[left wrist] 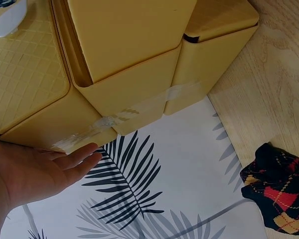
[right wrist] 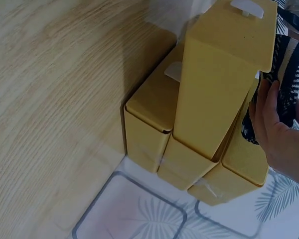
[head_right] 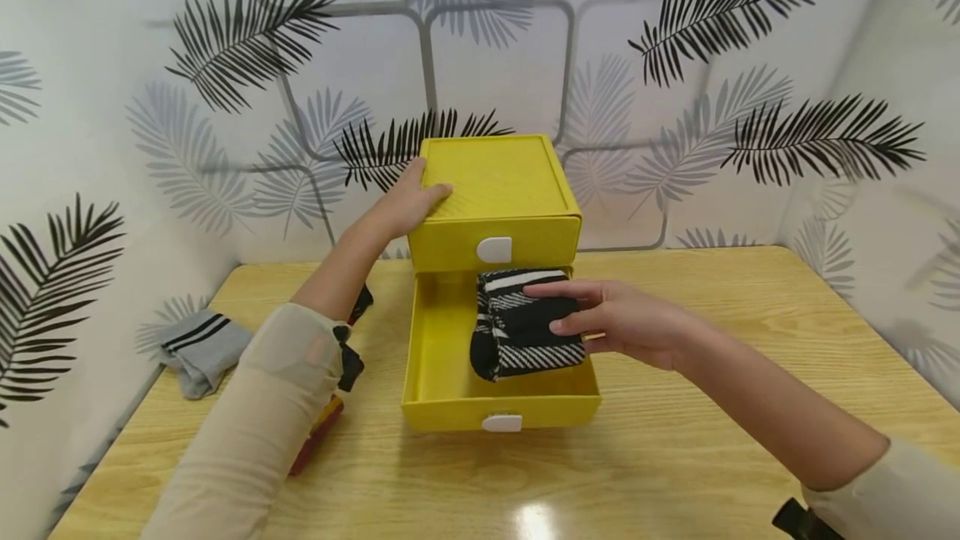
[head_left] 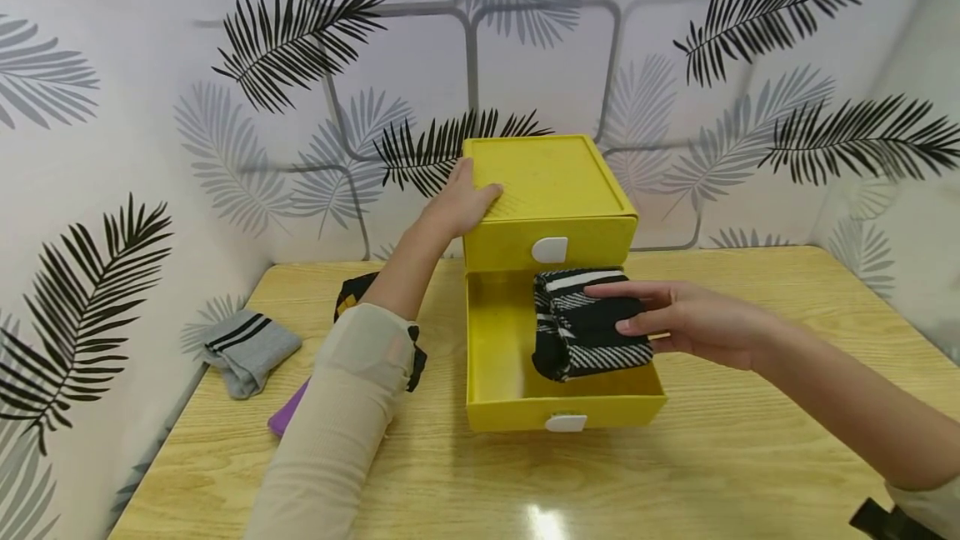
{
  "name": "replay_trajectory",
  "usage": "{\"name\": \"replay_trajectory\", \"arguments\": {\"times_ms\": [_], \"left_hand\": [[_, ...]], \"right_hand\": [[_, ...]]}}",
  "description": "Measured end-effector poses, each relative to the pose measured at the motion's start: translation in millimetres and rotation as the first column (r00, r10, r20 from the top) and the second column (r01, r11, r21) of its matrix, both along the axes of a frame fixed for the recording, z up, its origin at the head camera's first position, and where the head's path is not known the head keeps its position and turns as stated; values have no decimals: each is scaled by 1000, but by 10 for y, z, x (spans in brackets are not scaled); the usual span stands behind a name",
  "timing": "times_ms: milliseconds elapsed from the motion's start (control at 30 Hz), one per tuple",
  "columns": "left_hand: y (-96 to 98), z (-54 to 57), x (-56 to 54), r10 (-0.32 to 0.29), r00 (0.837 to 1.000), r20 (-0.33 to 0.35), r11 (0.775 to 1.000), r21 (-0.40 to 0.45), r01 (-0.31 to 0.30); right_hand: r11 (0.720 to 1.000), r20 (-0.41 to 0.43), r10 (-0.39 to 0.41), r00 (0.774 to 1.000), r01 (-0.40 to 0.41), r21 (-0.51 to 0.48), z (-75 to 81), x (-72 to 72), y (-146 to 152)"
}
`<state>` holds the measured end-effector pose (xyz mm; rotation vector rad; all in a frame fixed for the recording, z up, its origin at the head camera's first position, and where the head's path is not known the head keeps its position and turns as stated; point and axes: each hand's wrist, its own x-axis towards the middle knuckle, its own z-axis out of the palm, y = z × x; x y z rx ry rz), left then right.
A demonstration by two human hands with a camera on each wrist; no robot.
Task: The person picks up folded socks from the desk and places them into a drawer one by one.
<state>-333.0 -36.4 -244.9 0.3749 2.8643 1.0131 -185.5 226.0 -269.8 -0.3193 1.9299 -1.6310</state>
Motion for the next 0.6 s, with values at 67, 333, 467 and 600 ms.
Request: {"name": "replay_trajectory", "arguments": {"times_ms": [67,333,467,600], "left_hand": [[-1,7,8,2,1000,-2,1000,5,-2],[6,15,29,4,1000,-9,1000,-3,-4],[4,13,24,4,1000,-12,1000,-2,-4],[8,11,20,3,1000,-9,1000,2,-3]], "right_hand": [[1000,-11,6,1000,-6,20,-34,-10,-59],[974,-162,0,987,37,226,-197,-12,-205],[910,-334,76,940,71,408,-241,-9,-261],[836,-459,199,866,95,541,-274,-7,-289]]}}
